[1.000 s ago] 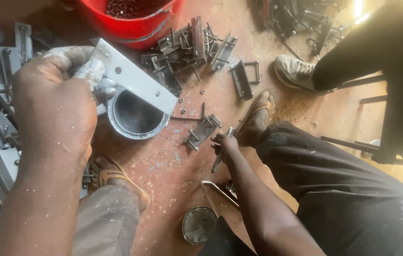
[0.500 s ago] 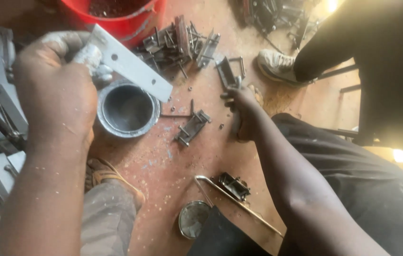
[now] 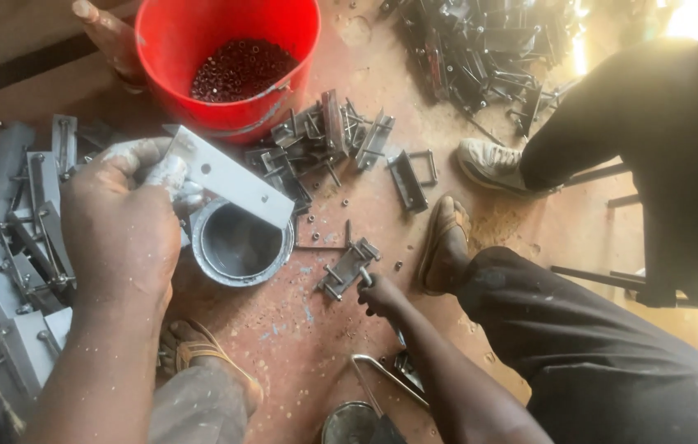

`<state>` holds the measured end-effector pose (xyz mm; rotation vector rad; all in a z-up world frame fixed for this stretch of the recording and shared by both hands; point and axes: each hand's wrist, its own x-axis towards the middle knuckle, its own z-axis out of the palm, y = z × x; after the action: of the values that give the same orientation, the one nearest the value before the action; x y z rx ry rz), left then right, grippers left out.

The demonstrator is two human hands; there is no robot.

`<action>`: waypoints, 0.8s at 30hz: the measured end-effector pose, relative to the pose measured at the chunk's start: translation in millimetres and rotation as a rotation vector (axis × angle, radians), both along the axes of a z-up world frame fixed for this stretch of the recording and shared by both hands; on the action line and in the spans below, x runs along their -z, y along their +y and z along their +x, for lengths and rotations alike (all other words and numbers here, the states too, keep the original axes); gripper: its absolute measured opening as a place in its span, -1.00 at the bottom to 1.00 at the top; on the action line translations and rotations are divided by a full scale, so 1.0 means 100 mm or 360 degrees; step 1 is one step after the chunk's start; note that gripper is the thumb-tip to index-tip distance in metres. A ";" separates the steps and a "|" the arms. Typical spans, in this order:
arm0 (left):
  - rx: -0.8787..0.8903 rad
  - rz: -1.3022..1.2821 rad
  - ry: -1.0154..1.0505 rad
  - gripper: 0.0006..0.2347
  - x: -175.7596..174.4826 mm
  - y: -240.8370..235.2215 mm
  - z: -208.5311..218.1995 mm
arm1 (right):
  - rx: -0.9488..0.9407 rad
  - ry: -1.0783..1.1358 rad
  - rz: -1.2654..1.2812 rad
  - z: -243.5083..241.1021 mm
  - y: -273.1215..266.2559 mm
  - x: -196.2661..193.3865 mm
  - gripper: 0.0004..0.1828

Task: Manually applying a dark coating to metal brackets using a cloth and sorting them into piles on the floor.

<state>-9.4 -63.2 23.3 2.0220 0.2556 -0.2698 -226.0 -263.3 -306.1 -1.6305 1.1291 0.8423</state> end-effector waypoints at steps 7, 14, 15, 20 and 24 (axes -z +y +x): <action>-0.0017 0.0243 0.0087 -0.95 -0.03 -0.02 0.01 | 0.0038 -0.0183 -0.0112 0.29 -0.15 0.19 -0.79; -0.0086 0.0414 0.0260 -0.91 -0.05 -0.10 0.03 | 0.0396 -0.0179 -0.0464 0.97 -0.79 0.06 -0.63; -0.0100 0.0528 0.0309 -0.89 -0.04 -0.10 0.04 | 0.0571 -0.0235 -0.0498 1.11 -0.89 -0.06 -0.37; -0.0167 0.0692 0.0442 -0.85 -0.16 -0.25 0.07 | 0.0379 -0.0106 -0.0904 1.39 -2.02 0.87 -0.38; -0.0410 0.0281 0.0357 -0.78 0.41 0.02 0.23 | 0.0645 0.0034 -0.0816 1.61 -2.30 0.52 -0.34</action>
<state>13.1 -61.0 -17.9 2.1048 0.6958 -0.3205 -65.2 -493.7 -358.6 -1.7010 1.7180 0.3184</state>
